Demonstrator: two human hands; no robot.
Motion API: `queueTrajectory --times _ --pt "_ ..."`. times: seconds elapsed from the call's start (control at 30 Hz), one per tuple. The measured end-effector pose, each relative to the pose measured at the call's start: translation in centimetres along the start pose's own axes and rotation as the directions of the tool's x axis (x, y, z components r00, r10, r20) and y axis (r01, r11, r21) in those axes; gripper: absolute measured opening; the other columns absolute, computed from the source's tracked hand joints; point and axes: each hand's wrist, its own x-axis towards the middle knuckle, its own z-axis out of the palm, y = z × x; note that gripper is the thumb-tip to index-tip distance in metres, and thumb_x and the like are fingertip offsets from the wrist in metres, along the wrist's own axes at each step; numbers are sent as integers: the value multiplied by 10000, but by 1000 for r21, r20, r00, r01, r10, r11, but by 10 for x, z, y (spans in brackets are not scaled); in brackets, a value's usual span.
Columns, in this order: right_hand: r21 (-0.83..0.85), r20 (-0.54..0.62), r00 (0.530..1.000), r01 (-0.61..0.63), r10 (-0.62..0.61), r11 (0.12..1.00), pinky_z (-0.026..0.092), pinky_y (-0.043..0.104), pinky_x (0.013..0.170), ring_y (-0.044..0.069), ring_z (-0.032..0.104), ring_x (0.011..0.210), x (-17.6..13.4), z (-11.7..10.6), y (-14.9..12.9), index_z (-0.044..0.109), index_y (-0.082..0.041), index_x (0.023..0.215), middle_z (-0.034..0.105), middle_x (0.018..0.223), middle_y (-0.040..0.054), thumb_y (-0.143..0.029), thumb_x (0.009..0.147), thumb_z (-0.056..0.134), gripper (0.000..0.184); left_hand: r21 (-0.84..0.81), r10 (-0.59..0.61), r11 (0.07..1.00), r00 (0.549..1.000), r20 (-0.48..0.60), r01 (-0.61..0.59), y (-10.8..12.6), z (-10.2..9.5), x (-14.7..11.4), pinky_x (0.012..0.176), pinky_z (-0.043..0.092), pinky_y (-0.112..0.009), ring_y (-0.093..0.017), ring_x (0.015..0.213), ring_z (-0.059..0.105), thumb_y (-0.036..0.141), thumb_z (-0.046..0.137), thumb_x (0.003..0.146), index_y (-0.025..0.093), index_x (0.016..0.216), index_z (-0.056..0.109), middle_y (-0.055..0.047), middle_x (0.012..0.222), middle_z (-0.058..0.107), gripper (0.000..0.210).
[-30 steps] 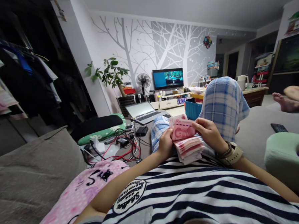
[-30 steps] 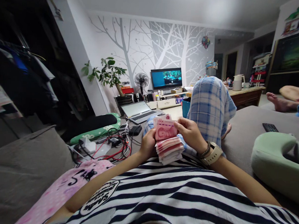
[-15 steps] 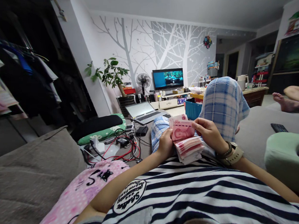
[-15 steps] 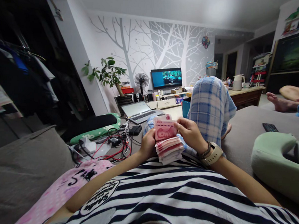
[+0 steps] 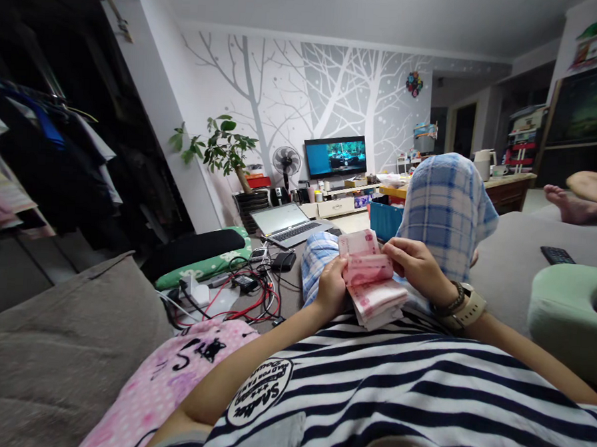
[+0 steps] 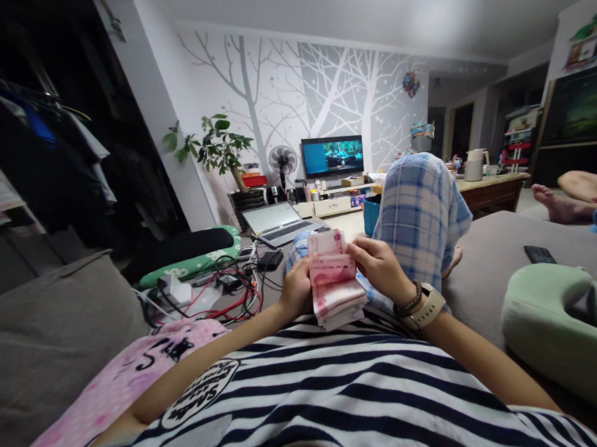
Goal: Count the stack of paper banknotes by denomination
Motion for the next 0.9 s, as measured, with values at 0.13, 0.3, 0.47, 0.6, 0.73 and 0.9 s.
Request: queueTrajectory --times 0.13,0.3,0.47,0.6,0.73,0.9 --pt "-8 34 999 -20 21 1000 274 246 443 97 400 440 1 -2 3 606 -163 715 565 508 1 -544 882 509 427 -380 -154 907 983 102 182 -2 9 0 827 511 -359 -197 774 633 280 511 802 194 733 655 -38 802 694 181" --pt "-92 -104 994 12 -22 996 362 248 501 107 453 508 4 -3 5 533 -181 646 520 539 -21 -547 804 628 410 -496 -208 813 947 243 306 4 12 -3 841 530 -394 -217 785 679 271 589 749 197 849 657 -46 844 724 142" --pt "-121 -123 992 -16 1 993 366 256 510 112 444 520 6 -3 12 514 -188 654 506 557 -31 -559 784 641 414 -493 -207 806 937 282 327 3 11 -4 831 533 -399 -214 754 681 278 657 706 158 928 654 -62 852 726 253" --pt "-172 -76 997 14 -28 985 321 254 500 108 407 525 7 -4 16 450 -195 579 462 541 -34 -558 804 613 457 -490 -202 809 936 289 326 3 13 -4 824 531 -390 -209 758 675 271 649 719 173 926 655 -52 861 726 229" --pt "-174 -87 995 33 -49 984 289 256 496 107 381 529 5 -3 12 456 -194 582 446 549 -33 -538 825 597 444 -398 -164 891 972 167 219 3 10 -2 828 519 -361 -205 803 649 285 545 794 186 804 673 -48 859 716 162" --pt "-151 -85 995 45 -59 987 291 259 508 107 365 539 3 0 6 477 -189 592 441 567 -30 -526 849 577 434 -139 -95 986 995 -41 88 -4 5 3 787 484 -291 -178 776 577 281 496 818 191 640 646 -32 753 666 250"
